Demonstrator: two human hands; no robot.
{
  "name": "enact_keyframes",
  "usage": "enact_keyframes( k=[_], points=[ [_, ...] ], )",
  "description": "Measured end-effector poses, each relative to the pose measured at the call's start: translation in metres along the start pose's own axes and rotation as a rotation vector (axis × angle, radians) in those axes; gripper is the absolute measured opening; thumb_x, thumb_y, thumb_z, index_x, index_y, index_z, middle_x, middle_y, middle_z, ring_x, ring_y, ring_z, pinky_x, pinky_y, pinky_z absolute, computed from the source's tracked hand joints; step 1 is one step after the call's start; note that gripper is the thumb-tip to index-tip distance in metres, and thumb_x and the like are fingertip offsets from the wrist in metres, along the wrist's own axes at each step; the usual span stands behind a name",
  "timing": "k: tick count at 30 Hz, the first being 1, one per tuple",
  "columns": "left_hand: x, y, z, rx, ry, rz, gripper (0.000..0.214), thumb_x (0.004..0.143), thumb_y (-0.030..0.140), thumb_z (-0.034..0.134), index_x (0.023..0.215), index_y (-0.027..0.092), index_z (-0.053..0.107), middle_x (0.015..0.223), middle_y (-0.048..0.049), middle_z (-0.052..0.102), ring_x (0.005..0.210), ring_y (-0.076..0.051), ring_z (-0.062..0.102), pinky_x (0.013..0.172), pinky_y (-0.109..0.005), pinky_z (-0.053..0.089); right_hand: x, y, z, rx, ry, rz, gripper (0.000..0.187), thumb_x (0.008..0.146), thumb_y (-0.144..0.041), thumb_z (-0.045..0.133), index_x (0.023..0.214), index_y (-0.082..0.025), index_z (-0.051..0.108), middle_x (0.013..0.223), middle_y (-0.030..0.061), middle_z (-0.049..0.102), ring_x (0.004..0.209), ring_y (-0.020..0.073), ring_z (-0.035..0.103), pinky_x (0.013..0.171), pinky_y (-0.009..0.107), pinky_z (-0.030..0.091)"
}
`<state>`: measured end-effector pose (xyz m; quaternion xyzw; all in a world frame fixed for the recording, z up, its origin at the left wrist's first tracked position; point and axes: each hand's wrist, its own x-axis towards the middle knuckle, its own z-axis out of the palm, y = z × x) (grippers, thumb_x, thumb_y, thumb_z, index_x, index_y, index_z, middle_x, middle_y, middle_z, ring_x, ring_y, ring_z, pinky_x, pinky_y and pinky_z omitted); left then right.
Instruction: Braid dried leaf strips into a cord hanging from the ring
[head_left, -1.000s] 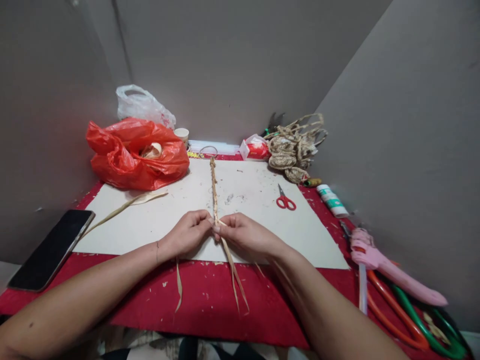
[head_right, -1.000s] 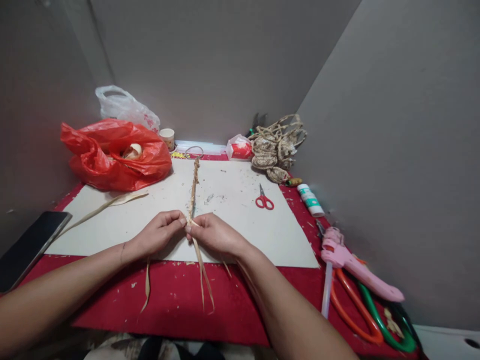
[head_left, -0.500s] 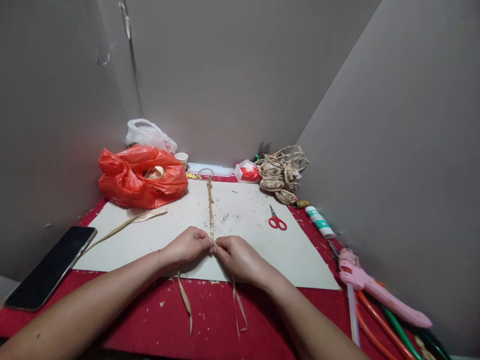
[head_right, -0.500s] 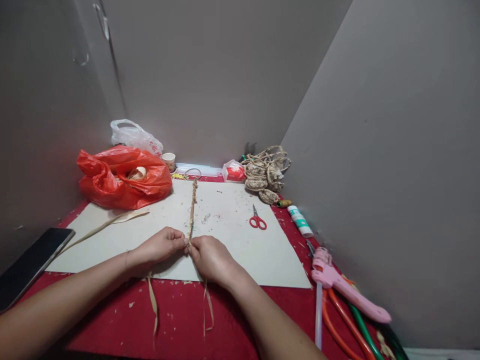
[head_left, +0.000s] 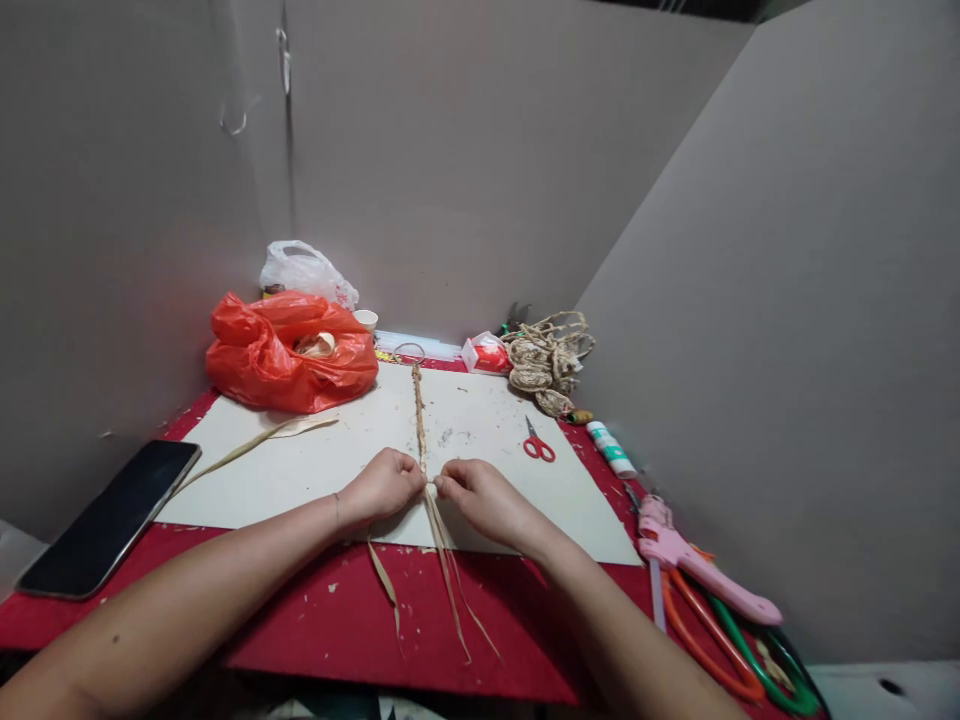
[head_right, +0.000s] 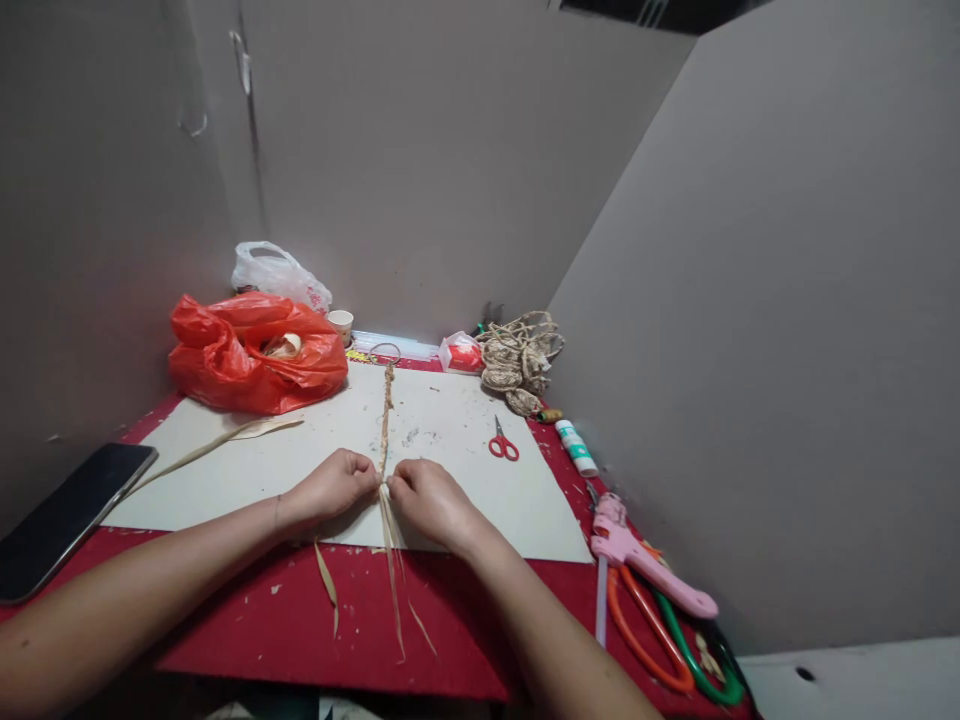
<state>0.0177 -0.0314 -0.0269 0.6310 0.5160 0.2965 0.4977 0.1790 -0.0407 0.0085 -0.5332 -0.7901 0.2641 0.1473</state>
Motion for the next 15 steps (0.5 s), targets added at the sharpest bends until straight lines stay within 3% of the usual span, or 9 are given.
enact_keyframes(
  k=[5,10,15],
  points=[
    [-0.001,0.001,-0.002,-0.131,-0.017,-0.014,0.017,0.066,0.023,0.046,0.054,0.013,0.053,0.045,0.0044,0.041,0.041,-0.005,0.028,0.043,-0.021,0.019,-0.006,-0.012,0.029,0.081,0.119,0.044,0.033,0.085,-0.029,0.038,0.065,-0.014,0.058,0.060,0.0034,0.059,0.057,0.0126,0.049,0.054,0.022,0.033],
    [-0.005,0.006,-0.006,-0.228,-0.064,-0.079,0.015,0.066,0.021,0.049,0.053,0.015,0.051,0.037,0.0070,0.033,0.034,-0.004,0.022,0.040,-0.022,0.012,-0.017,-0.032,0.043,-0.241,0.235,0.121,0.032,0.089,-0.027,0.036,0.076,-0.015,0.063,0.073,0.0101,0.067,0.065,0.0172,0.058,0.059,0.026,0.035],
    [-0.010,0.012,-0.010,-0.273,-0.079,-0.098,0.021,0.068,0.028,0.053,0.051,0.017,0.045,0.034,0.0090,0.026,0.032,-0.004,0.019,0.039,-0.023,0.009,-0.020,-0.047,0.049,-0.535,0.157,0.140,0.032,0.092,-0.021,0.032,0.095,-0.011,0.062,0.079,0.0169,0.068,0.067,0.0234,0.064,0.057,0.029,0.037]
  ],
)
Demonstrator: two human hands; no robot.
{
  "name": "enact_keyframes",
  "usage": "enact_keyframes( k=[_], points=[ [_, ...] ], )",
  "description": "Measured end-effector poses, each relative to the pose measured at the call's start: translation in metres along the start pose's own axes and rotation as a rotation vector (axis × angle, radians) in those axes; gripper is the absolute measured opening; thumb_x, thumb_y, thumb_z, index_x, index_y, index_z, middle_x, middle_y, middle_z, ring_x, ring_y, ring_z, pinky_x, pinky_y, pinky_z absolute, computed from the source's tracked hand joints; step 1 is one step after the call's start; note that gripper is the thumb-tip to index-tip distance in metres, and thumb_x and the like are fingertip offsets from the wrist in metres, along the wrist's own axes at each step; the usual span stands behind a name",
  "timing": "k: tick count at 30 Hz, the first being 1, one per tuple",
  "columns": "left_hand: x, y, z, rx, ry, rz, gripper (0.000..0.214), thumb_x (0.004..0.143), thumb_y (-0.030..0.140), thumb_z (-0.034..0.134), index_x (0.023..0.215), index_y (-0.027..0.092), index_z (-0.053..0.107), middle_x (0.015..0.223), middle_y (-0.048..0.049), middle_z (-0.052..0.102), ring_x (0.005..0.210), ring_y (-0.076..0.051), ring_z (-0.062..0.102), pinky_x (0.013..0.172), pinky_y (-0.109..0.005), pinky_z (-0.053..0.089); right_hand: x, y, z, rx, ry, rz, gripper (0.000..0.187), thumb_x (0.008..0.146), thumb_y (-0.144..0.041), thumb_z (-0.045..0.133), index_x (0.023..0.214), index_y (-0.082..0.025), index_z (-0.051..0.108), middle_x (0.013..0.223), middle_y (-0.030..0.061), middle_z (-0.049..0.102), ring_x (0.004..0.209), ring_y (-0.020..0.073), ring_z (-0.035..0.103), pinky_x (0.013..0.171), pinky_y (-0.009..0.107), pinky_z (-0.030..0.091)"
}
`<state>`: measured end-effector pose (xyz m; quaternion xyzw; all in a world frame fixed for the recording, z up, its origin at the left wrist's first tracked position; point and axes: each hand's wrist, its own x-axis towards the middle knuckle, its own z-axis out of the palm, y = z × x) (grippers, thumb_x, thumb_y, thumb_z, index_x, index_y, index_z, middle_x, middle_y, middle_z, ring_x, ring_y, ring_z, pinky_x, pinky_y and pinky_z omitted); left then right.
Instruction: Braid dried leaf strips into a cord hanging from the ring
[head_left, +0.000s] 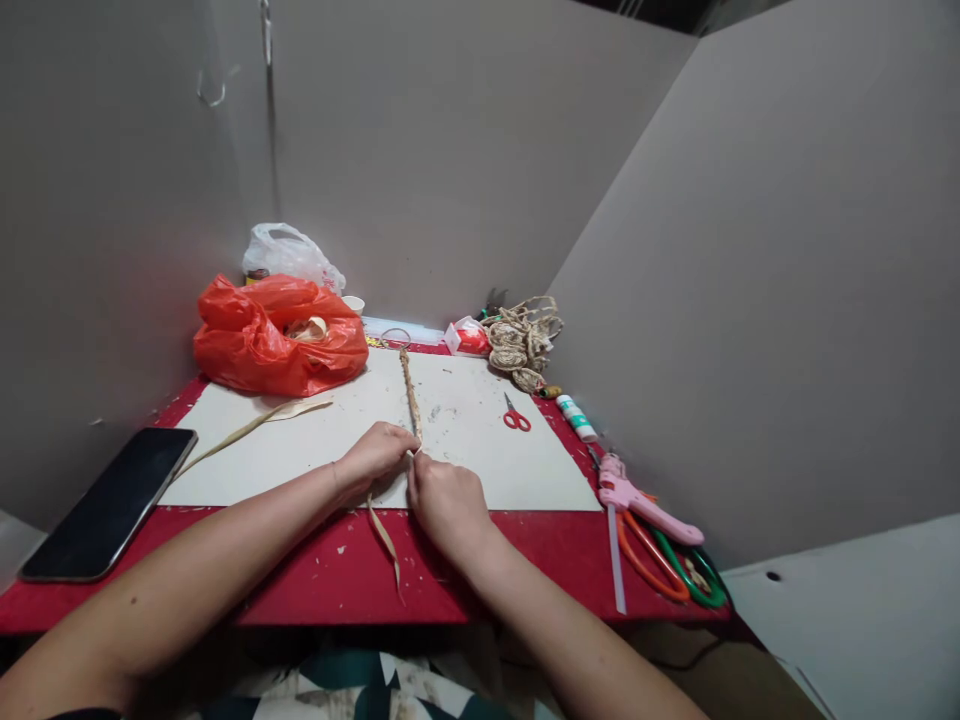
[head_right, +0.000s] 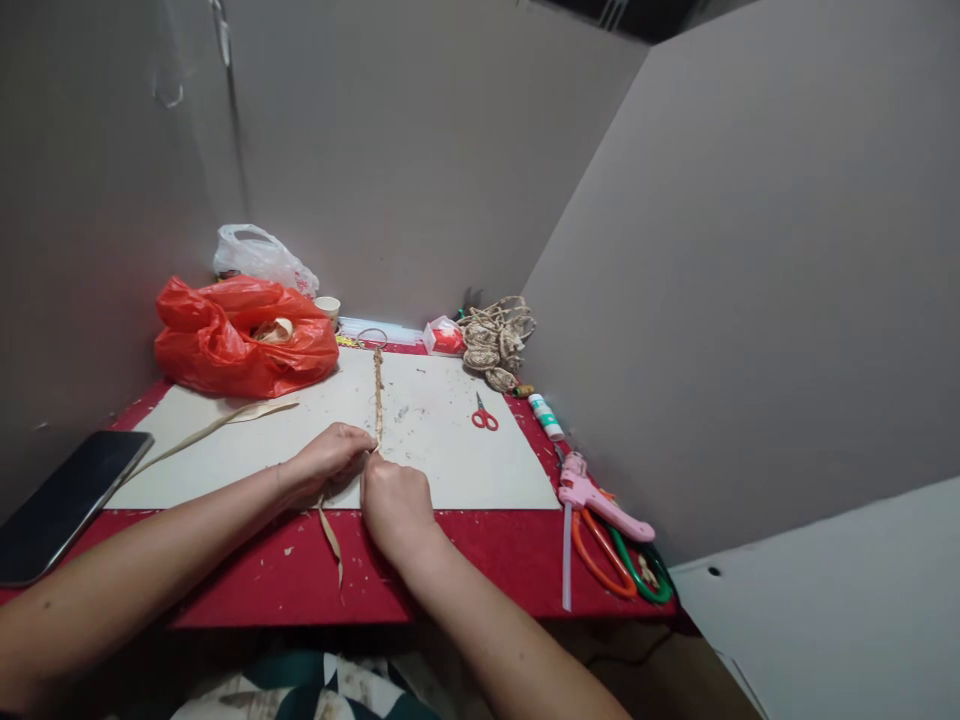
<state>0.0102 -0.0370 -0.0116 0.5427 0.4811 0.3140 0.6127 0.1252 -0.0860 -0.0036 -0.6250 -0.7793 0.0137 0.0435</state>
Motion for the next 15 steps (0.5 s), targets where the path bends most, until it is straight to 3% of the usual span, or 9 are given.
enact_keyframes(
  k=[4,6,8,12,13,15],
  points=[
    [-0.003,-0.001,-0.001,-0.004,-0.023,0.045,0.021,0.066,0.031,0.058,0.057,0.014,0.052,0.040,0.0069,0.037,0.035,-0.003,0.025,0.040,-0.021,0.012,-0.015,-0.003,0.001,-0.011,-0.019,-0.120,0.028,0.089,-0.016,0.034,0.091,-0.011,0.062,0.077,0.0162,0.068,0.065,0.0227,0.064,0.055,0.028,0.036],
    [-0.005,-0.002,-0.003,-0.023,-0.023,0.065,0.022,0.066,0.032,0.058,0.057,0.013,0.052,0.041,0.0067,0.039,0.036,-0.003,0.026,0.041,-0.021,0.014,-0.026,0.002,-0.003,0.118,-0.048,-0.241,0.028,0.090,-0.024,0.038,0.081,-0.014,0.063,0.072,0.0114,0.067,0.061,0.0191,0.061,0.055,0.027,0.035],
    [-0.006,-0.003,-0.004,-0.053,-0.037,0.072,0.023,0.066,0.033,0.059,0.058,0.013,0.052,0.042,0.0066,0.039,0.037,-0.004,0.027,0.041,-0.020,0.017,-0.030,0.012,-0.009,0.344,-0.024,-0.263,0.035,0.090,-0.036,0.040,0.071,-0.016,0.062,0.065,0.0065,0.065,0.058,0.0155,0.057,0.056,0.024,0.036],
    [-0.005,-0.003,-0.006,-0.086,-0.062,0.053,0.025,0.065,0.036,0.062,0.061,0.013,0.053,0.041,0.0080,0.037,0.036,-0.003,0.024,0.041,-0.020,0.017,-0.009,0.032,-0.015,0.835,0.184,0.051,0.032,0.087,-0.042,0.044,0.083,-0.015,0.060,0.078,0.0066,0.065,0.069,0.0150,0.058,0.061,0.023,0.042],
    [-0.005,-0.003,-0.006,-0.093,-0.067,0.053,0.025,0.065,0.037,0.062,0.062,0.013,0.054,0.041,0.0079,0.038,0.036,-0.003,0.025,0.041,-0.020,0.018,0.000,0.034,-0.014,0.974,0.130,0.113,0.030,0.085,-0.042,0.046,0.087,-0.015,0.059,0.081,0.0069,0.065,0.068,0.0145,0.059,0.059,0.022,0.043],
    [-0.006,-0.002,-0.006,-0.126,-0.096,0.076,0.026,0.066,0.037,0.062,0.062,0.013,0.055,0.044,0.0050,0.045,0.039,-0.005,0.034,0.044,-0.019,0.024,0.017,0.035,-0.008,1.231,-0.138,0.193,0.030,0.086,-0.041,0.044,0.083,-0.014,0.056,0.070,0.0047,0.062,0.054,0.0114,0.055,0.049,0.021,0.041]
  ],
)
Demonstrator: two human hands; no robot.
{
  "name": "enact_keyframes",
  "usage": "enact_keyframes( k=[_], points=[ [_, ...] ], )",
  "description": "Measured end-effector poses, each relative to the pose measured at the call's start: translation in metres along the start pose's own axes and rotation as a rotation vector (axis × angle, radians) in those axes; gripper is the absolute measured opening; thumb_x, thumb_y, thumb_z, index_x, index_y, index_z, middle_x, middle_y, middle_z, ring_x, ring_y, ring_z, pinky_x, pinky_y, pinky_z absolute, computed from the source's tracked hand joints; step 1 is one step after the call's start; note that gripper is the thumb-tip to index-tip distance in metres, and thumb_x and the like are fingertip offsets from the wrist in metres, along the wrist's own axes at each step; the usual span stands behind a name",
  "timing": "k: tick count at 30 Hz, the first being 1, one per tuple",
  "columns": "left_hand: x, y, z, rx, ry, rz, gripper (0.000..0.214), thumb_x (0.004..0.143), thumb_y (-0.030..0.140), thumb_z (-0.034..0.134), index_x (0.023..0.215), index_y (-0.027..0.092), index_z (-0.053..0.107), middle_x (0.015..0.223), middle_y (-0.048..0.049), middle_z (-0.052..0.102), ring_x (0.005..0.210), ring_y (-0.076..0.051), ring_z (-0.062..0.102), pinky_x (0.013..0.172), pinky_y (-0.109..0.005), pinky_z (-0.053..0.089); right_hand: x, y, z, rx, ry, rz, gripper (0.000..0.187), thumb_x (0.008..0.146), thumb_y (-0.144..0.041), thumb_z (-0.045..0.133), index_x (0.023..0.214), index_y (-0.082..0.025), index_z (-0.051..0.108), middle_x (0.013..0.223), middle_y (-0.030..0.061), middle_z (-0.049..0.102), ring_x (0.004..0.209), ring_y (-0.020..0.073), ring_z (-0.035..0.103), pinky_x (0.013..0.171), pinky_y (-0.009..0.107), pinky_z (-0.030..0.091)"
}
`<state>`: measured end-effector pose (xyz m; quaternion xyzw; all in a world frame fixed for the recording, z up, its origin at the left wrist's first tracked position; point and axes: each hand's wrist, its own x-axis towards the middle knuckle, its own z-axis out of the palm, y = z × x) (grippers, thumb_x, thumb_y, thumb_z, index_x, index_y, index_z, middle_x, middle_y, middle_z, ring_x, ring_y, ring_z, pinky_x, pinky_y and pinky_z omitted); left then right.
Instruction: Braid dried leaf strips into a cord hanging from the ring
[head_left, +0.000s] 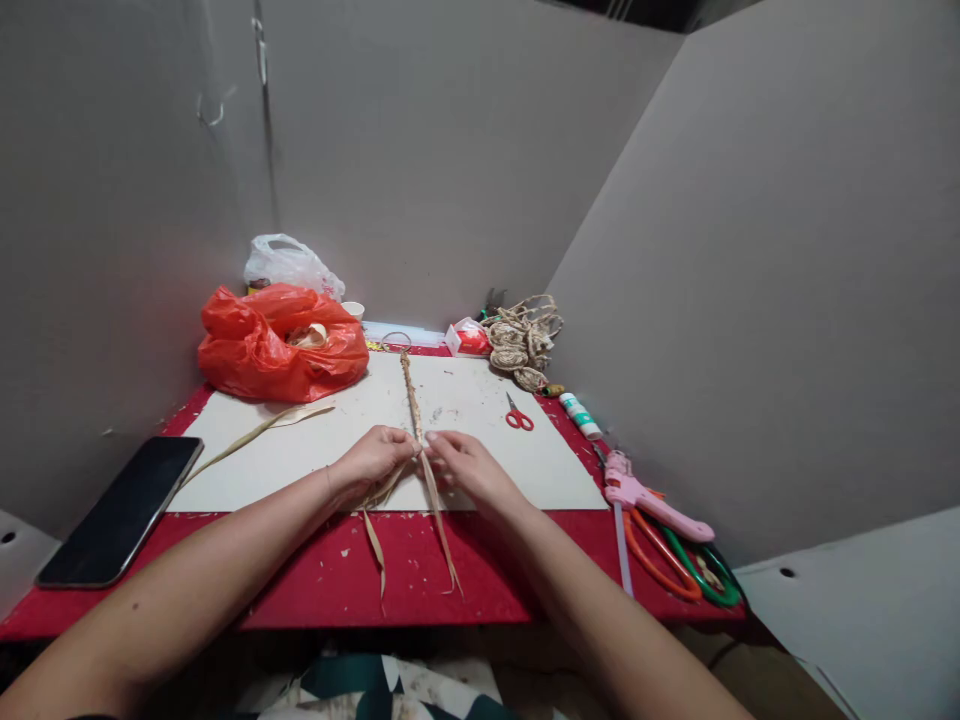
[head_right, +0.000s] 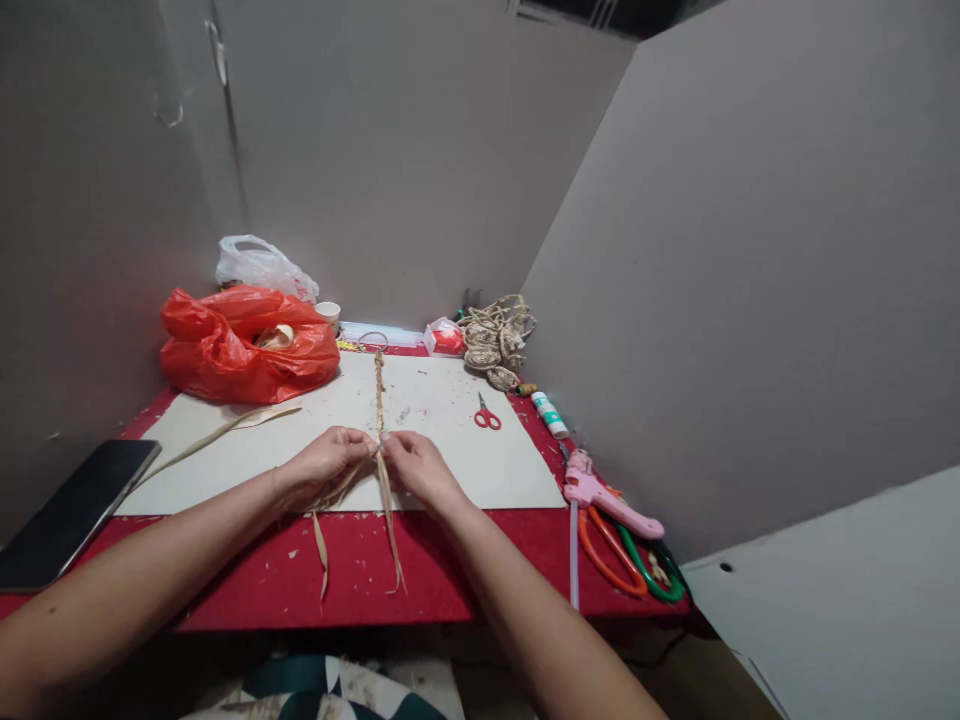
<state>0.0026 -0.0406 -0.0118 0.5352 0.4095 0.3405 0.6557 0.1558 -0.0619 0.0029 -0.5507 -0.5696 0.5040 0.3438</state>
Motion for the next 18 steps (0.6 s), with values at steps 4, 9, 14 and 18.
enact_keyframes(
  k=[4,9,14,18],
  points=[
    [-0.001,0.003,-0.001,-0.033,-0.046,0.032,0.021,0.065,0.032,0.062,0.060,0.012,0.057,0.051,-0.0008,0.055,0.049,-0.009,0.048,0.054,-0.021,0.037,0.022,0.004,0.005,0.194,-0.319,0.217,0.033,0.086,-0.042,0.043,0.064,-0.017,0.046,0.040,-0.0088,0.033,0.030,0.0038,0.023,0.032,0.016,0.018],
    [0.001,0.003,-0.005,0.060,-0.127,0.109,0.025,0.069,0.033,0.059,0.056,0.011,0.060,0.060,-0.0060,0.061,0.059,-0.012,0.054,0.066,-0.024,0.042,0.034,0.008,-0.006,0.079,-0.459,0.159,0.042,0.084,-0.048,0.046,0.062,-0.013,0.055,0.035,-0.0105,0.027,0.029,0.0029,0.017,0.030,0.016,0.013],
    [0.003,0.001,-0.009,0.197,-0.038,0.120,0.025,0.072,0.034,0.057,0.065,0.010,0.062,0.061,-0.0056,0.060,0.056,-0.012,0.050,0.058,-0.022,0.039,0.038,0.014,-0.007,0.123,-0.456,0.173,0.040,0.084,-0.044,0.047,0.054,-0.016,0.047,0.030,-0.0096,0.029,0.025,0.0036,0.019,0.028,0.016,0.014],
    [-0.006,0.012,-0.010,0.355,-0.051,0.086,0.020,0.074,0.029,0.053,0.070,0.011,0.060,0.057,0.0000,0.053,0.049,-0.007,0.040,0.050,-0.019,0.032,0.031,0.013,0.005,0.315,-0.333,0.196,0.029,0.082,-0.030,0.046,0.056,-0.017,0.047,0.032,-0.0102,0.030,0.024,0.0033,0.016,0.026,0.017,0.012]
  ],
)
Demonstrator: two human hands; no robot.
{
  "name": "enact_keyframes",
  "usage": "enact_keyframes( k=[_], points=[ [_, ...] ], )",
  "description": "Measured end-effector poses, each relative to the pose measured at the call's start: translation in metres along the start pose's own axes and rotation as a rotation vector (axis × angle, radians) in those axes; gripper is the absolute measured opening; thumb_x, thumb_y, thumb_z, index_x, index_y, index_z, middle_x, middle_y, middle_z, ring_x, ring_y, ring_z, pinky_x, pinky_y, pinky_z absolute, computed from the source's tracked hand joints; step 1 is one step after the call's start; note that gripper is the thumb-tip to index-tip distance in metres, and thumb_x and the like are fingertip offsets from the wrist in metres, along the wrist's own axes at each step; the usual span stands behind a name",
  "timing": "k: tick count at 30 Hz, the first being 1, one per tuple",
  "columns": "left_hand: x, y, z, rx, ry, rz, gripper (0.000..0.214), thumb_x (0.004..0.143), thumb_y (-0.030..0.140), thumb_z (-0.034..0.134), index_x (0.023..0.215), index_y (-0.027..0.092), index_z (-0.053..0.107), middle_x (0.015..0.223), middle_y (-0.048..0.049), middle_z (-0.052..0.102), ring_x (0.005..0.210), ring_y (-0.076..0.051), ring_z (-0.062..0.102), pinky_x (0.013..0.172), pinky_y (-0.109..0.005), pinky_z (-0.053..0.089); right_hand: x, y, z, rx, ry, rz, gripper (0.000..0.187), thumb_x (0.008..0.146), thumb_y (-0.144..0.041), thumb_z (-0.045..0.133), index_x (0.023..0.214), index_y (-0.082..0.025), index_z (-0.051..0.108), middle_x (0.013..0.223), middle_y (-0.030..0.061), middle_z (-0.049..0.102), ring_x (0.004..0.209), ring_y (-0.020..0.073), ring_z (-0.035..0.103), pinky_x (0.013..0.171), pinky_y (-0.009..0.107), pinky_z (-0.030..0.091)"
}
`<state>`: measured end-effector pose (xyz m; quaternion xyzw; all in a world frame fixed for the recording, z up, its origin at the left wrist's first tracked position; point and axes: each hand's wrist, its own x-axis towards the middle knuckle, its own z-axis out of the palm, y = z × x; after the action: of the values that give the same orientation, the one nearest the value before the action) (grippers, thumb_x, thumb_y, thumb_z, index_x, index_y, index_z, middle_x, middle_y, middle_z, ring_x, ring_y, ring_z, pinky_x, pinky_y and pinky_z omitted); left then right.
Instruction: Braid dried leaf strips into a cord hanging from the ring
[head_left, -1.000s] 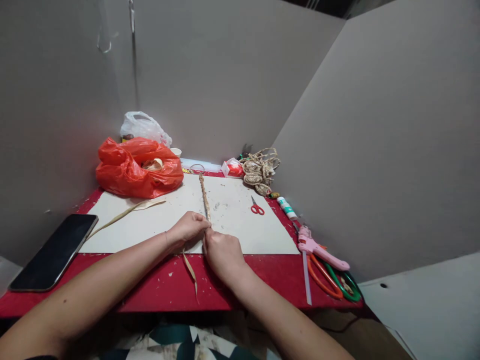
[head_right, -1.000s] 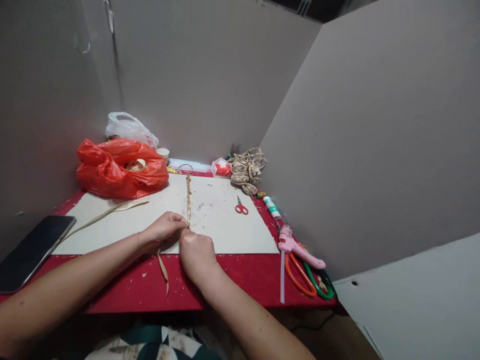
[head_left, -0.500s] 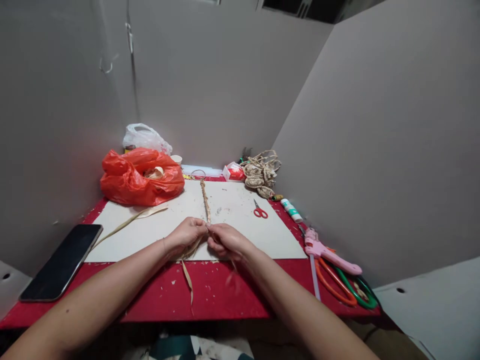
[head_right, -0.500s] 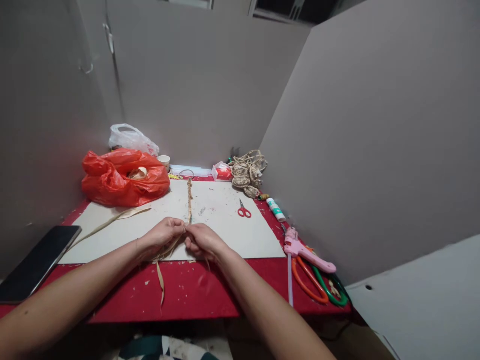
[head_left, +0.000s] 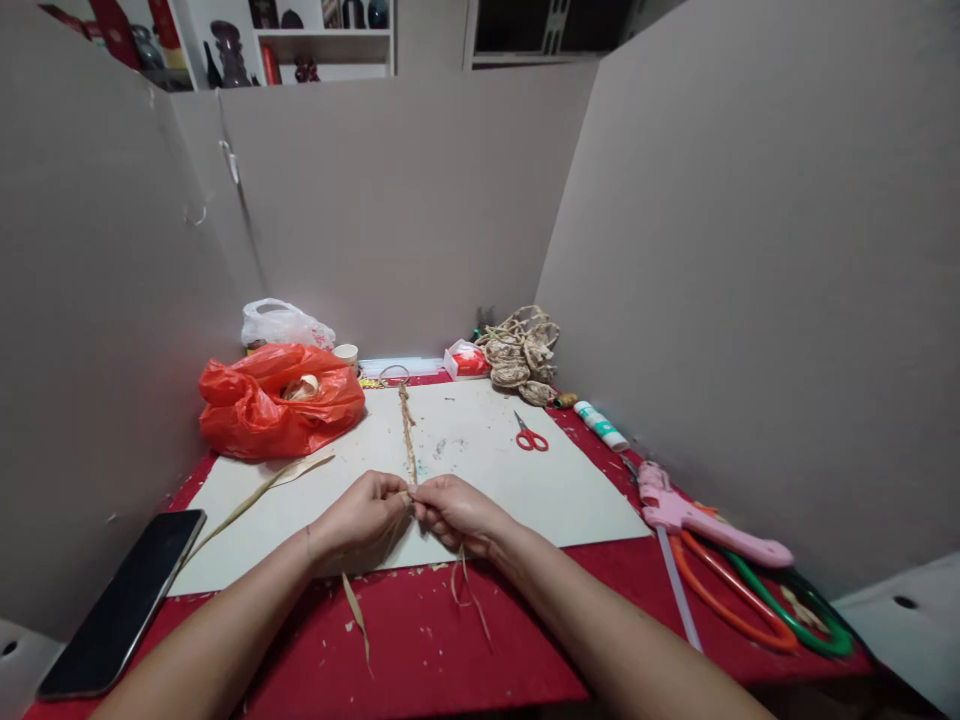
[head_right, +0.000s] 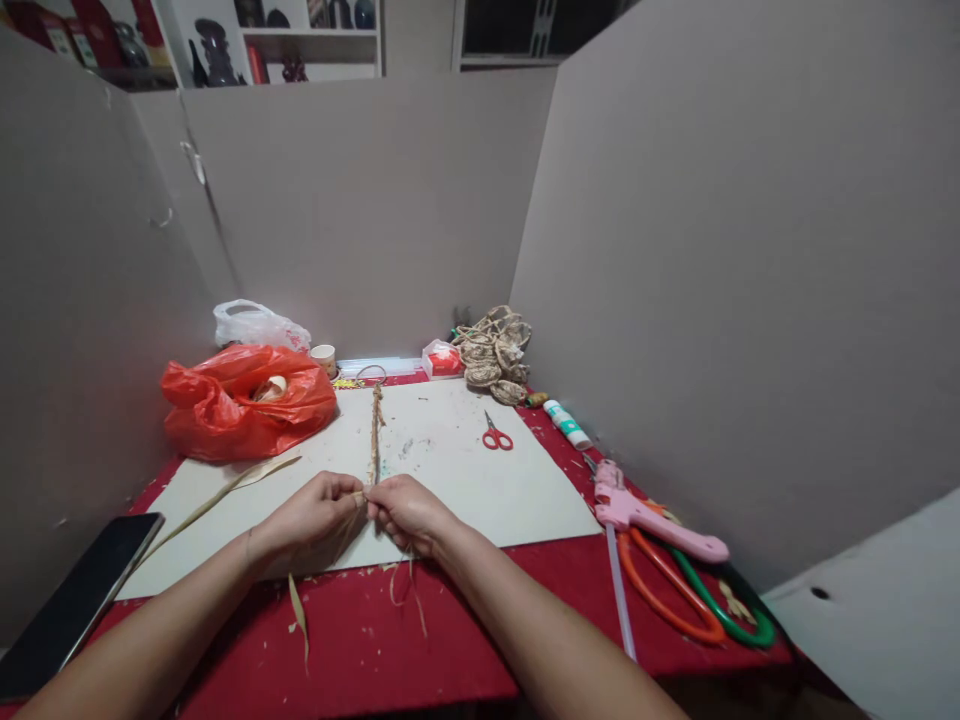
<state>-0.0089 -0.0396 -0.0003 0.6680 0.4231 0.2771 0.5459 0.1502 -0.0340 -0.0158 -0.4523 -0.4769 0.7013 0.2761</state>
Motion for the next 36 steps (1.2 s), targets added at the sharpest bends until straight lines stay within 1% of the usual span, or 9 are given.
enact_keyframes(
  k=[3,6,9,15,21,26,30,34,36],
  points=[
    [-0.009,0.011,0.000,0.058,-0.090,-0.062,0.024,0.078,0.035,0.049,0.070,0.013,0.054,0.051,0.0031,0.047,0.043,-0.006,0.036,0.044,-0.018,0.029,-0.004,0.000,0.010,0.060,0.100,-0.047,0.026,0.081,-0.027,0.047,0.058,-0.015,0.050,0.031,-0.0098,0.031,0.024,0.0036,0.018,0.026,0.018,0.011],
    [-0.014,0.015,0.006,0.022,-0.106,-0.117,0.031,0.082,0.044,0.045,0.082,0.014,0.052,0.055,0.0008,0.053,0.041,-0.008,0.044,0.043,-0.019,0.034,-0.007,0.000,0.016,0.127,0.157,-0.063,0.027,0.080,-0.025,0.048,0.054,-0.016,0.046,0.031,-0.0096,0.030,0.024,0.0032,0.019,0.026,0.018,0.010],
    [-0.013,0.011,0.015,0.029,-0.072,-0.103,0.035,0.083,0.046,0.043,0.094,0.014,0.050,0.059,-0.0011,0.057,0.042,-0.010,0.050,0.041,-0.020,0.038,-0.010,-0.001,0.019,0.191,0.115,-0.056,0.026,0.078,-0.023,0.047,0.053,-0.017,0.043,0.031,-0.0096,0.029,0.024,0.0029,0.021,0.027,0.017,0.010],
    [-0.013,0.007,0.026,0.008,-0.011,-0.108,0.027,0.081,0.039,0.049,0.094,0.015,0.048,0.063,-0.0007,0.059,0.045,-0.010,0.053,0.043,-0.021,0.042,-0.014,-0.002,0.022,0.209,0.076,-0.047,0.015,0.066,-0.013,0.046,0.052,-0.016,0.044,0.033,-0.0069,0.035,0.026,0.0056,0.035,0.028,0.017,0.014],
    [-0.022,0.013,0.015,-0.117,0.009,-0.272,0.040,0.075,0.052,0.055,0.092,0.017,0.045,0.062,-0.0012,0.061,0.045,-0.012,0.057,0.039,-0.019,0.038,-0.015,-0.006,0.012,0.261,-0.067,-0.021,0.012,0.066,-0.015,0.051,0.057,-0.016,0.043,0.039,-0.0112,0.027,0.031,0.0006,0.015,0.031,0.014,0.010],
    [-0.031,0.010,0.001,-0.170,0.006,-0.326,0.038,0.076,0.055,0.050,0.080,0.018,0.040,0.057,-0.0025,0.062,0.038,-0.011,0.053,0.038,-0.018,0.034,-0.013,-0.003,0.004,0.283,-0.146,0.020,0.005,0.069,-0.018,0.049,0.065,-0.015,0.048,0.042,-0.0120,0.022,0.035,0.0015,0.011,0.033,0.015,0.007],
    [-0.045,0.005,-0.027,0.053,0.031,-0.362,0.036,0.079,0.053,0.044,0.075,0.018,0.041,0.054,-0.0028,0.060,0.037,-0.011,0.050,0.040,-0.020,0.035,-0.013,-0.003,0.005,0.293,-0.106,0.036,0.006,0.068,-0.020,0.049,0.065,-0.015,0.047,0.043,-0.0120,0.020,0.036,0.0019,0.008,0.034,0.015,0.005],
    [-0.048,0.003,-0.075,0.652,0.452,-0.156,0.023,0.081,0.039,0.046,0.081,0.017,0.052,0.065,-0.0033,0.062,0.052,-0.012,0.055,0.052,-0.021,0.037,-0.017,-0.005,0.007,0.304,-0.059,0.044,0.006,0.068,-0.020,0.049,0.064,-0.015,0.047,0.044,-0.0119,0.017,0.038,0.0019,0.007,0.035,0.016,0.006],
    [-0.044,0.002,-0.098,1.021,0.569,-0.161,0.019,0.078,0.034,0.050,0.086,0.018,0.057,0.074,-0.0052,0.065,0.065,-0.016,0.059,0.060,-0.024,0.038,-0.018,-0.006,0.008,0.305,-0.055,0.041,0.007,0.068,-0.019,0.049,0.062,-0.016,0.046,0.045,-0.0117,0.017,0.038,0.0020,0.007,0.035,0.016,0.006]
  ],
)
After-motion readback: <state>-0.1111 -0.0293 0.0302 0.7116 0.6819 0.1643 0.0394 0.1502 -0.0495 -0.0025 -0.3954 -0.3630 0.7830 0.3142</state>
